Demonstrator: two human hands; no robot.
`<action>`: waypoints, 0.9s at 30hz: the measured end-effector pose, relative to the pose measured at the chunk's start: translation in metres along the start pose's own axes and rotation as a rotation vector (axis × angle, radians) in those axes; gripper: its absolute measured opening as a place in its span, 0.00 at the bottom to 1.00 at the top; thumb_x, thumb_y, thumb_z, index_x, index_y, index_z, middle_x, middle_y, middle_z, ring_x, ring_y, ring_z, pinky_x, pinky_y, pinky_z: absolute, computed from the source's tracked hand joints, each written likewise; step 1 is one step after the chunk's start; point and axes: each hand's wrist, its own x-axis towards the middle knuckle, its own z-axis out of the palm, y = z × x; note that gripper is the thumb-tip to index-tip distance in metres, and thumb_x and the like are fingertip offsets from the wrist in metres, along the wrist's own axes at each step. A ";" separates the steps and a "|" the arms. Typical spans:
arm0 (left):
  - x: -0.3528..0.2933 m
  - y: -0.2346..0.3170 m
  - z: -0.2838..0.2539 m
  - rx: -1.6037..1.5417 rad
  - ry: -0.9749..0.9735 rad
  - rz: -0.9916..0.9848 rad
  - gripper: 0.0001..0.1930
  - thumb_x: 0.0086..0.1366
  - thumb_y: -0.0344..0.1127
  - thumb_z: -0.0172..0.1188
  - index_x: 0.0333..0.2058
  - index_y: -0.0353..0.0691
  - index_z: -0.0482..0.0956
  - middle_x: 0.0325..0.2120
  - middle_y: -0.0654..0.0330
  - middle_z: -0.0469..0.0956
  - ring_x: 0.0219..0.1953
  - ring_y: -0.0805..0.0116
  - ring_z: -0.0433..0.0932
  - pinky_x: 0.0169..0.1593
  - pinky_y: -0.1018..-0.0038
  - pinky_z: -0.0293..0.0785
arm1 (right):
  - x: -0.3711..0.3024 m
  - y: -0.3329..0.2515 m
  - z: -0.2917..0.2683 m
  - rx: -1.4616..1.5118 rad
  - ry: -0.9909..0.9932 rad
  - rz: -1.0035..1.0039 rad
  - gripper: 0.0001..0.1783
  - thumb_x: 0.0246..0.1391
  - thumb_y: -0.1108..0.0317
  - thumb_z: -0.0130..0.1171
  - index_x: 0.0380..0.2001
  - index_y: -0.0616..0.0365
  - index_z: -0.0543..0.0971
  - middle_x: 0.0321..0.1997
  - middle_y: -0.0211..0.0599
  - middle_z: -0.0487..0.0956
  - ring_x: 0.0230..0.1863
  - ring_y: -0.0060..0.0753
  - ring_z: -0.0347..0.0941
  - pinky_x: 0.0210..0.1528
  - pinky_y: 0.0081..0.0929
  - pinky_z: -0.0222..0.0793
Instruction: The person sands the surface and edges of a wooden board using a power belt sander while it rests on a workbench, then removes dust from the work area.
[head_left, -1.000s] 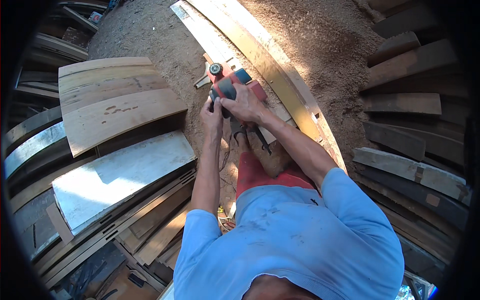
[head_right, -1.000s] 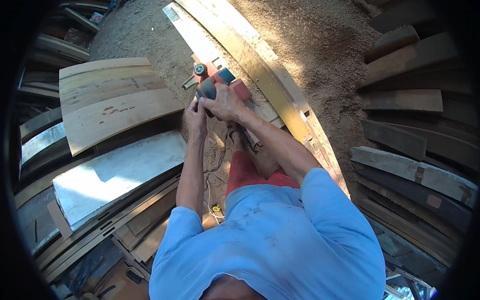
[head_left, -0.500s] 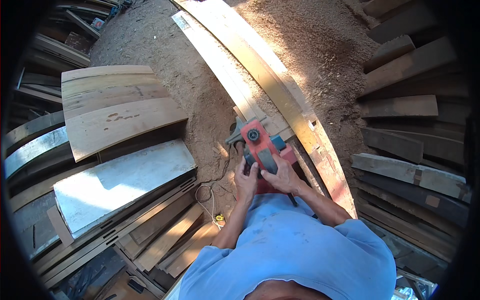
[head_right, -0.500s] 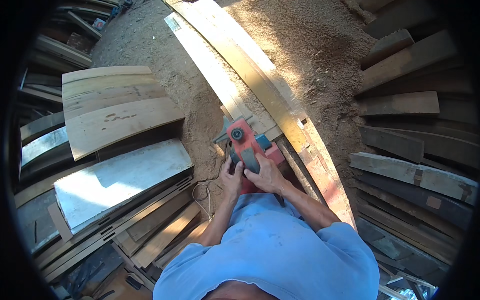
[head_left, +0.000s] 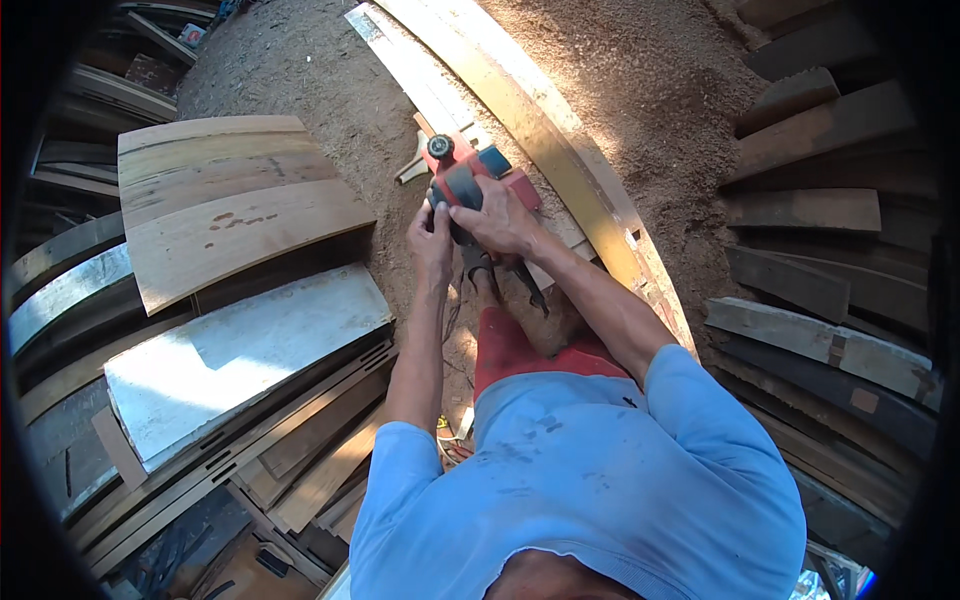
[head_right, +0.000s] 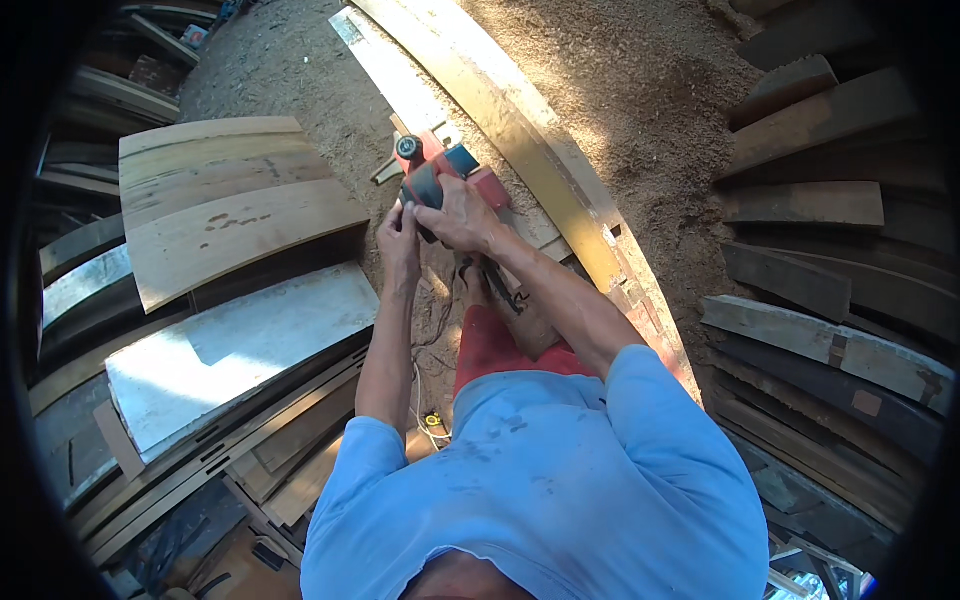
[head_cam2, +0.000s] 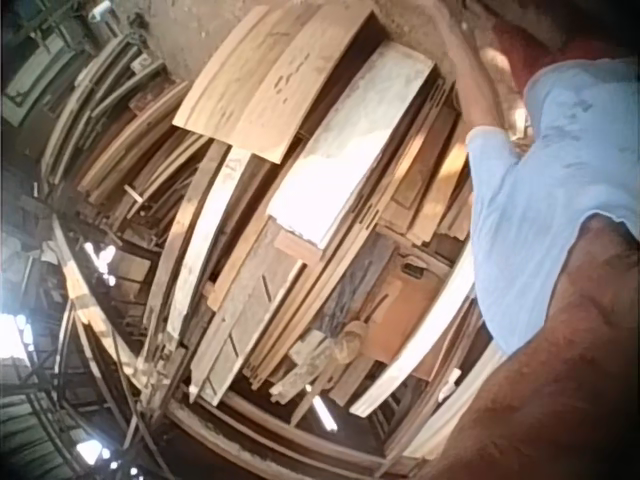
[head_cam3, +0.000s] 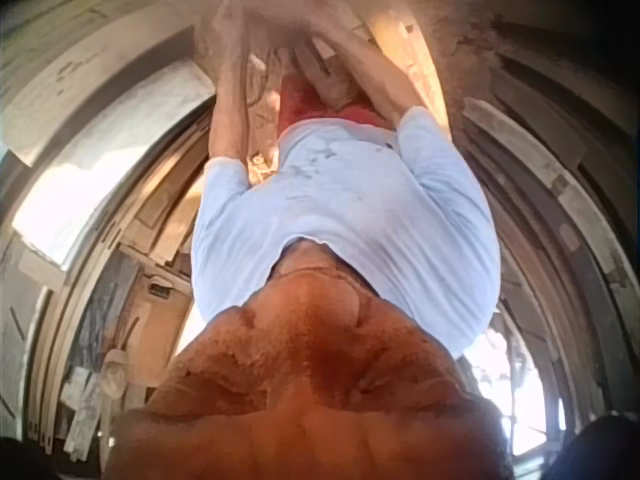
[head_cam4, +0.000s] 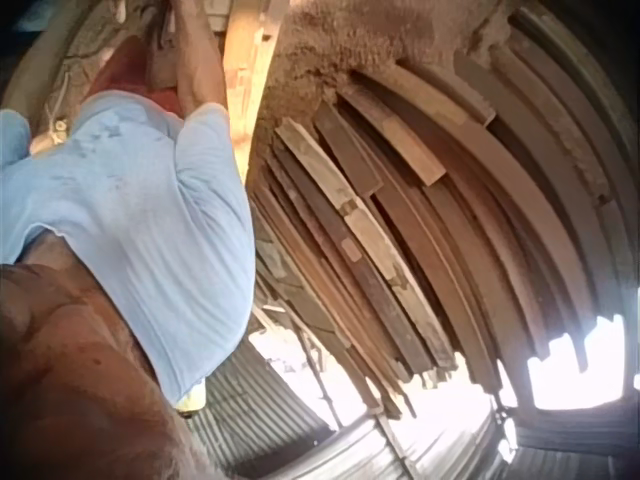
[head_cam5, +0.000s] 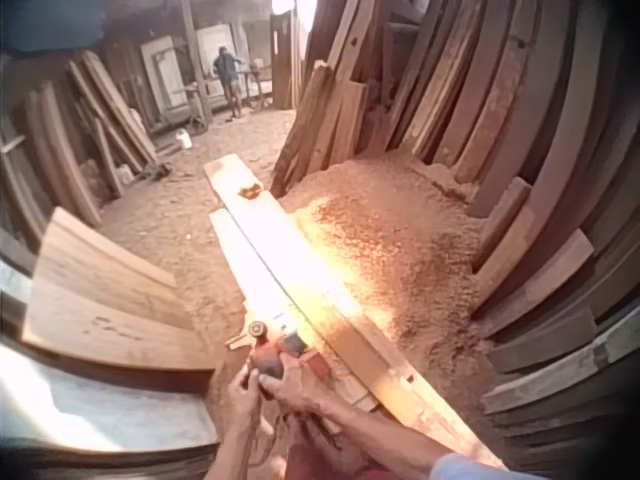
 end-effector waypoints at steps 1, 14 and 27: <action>0.019 0.003 -0.011 -0.051 -0.016 0.007 0.16 0.79 0.39 0.55 0.54 0.33 0.82 0.40 0.64 0.83 0.40 0.79 0.78 0.47 0.75 0.76 | 0.017 -0.009 0.002 0.041 -0.002 -0.024 0.28 0.56 0.53 0.66 0.48 0.68 0.76 0.36 0.54 0.83 0.41 0.47 0.84 0.45 0.43 0.78; -0.115 -0.041 0.001 0.236 0.066 0.009 0.28 0.73 0.38 0.63 0.64 0.25 0.72 0.54 0.53 0.79 0.53 0.67 0.80 0.57 0.70 0.76 | -0.112 0.012 -0.021 0.012 -0.046 0.052 0.22 0.54 0.61 0.66 0.47 0.66 0.78 0.32 0.49 0.83 0.35 0.44 0.83 0.42 0.41 0.78; -0.127 -0.050 0.003 0.211 0.044 -0.128 0.33 0.68 0.41 0.71 0.65 0.29 0.73 0.48 0.54 0.80 0.52 0.65 0.81 0.55 0.70 0.78 | -0.127 0.013 -0.020 0.125 -0.125 0.160 0.20 0.53 0.61 0.69 0.39 0.66 0.74 0.32 0.57 0.80 0.36 0.55 0.82 0.40 0.46 0.75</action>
